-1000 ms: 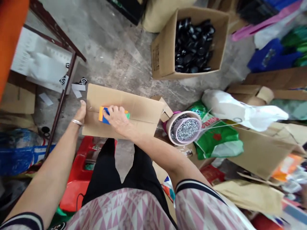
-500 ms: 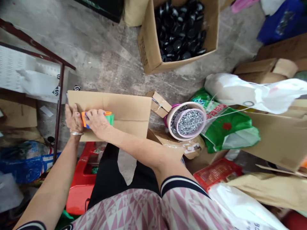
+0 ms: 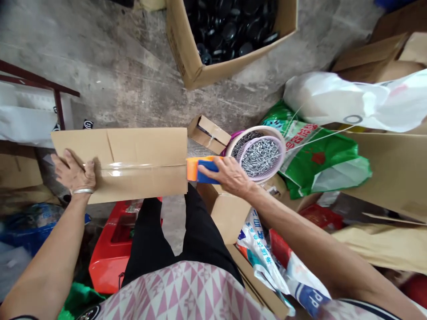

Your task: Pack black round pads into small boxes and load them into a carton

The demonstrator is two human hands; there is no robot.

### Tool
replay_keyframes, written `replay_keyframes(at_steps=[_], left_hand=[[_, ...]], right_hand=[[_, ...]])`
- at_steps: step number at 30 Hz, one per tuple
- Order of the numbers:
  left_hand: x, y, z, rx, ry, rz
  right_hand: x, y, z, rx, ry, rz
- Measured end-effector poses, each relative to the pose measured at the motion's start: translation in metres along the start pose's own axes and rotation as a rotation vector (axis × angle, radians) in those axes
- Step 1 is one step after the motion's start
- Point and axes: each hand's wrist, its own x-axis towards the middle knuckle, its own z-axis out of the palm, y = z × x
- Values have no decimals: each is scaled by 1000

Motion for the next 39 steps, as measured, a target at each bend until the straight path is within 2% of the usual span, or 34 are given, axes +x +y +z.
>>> replay_keyframes(at_steps=[2,4,7,9,12,19,22,25,30,32,35,37,39], left_hand=[[0,1,2,25,17,1],[0,3,3,28,24,0],[-1,5,4,23,26,-19],[-1,5,5,26,32,-25],[-1,4,8,31,42,-13],[-1,2,11,32,92,31],[-1,4,7,28,82,24],[-2,5,4,29,67,10],[-2,5,6,19,45,1],[-2,3,6,34,60,-11],[-3,8,2,78,66,-47],[-10,26,0,87,72,-71],[-29,66,5,46,67,-61]], right_hand=[[-16,24,27,10,-17,47],[-20,36,52,40,-25,51],[-5,40,80,66,-69,52],[9,40,89,59,-91,51],[14,43,86,58,-66,25],[-45,51,50,19,-20,107],[-52,51,38,-16,-14,114],[-41,50,41,-67,-16,74],[0,48,63,-104,-44,51],[18,40,66,-84,-52,44],[42,20,58,-13,-44,38],[54,5,49,36,-22,56],[60,-5,42,70,6,79]])
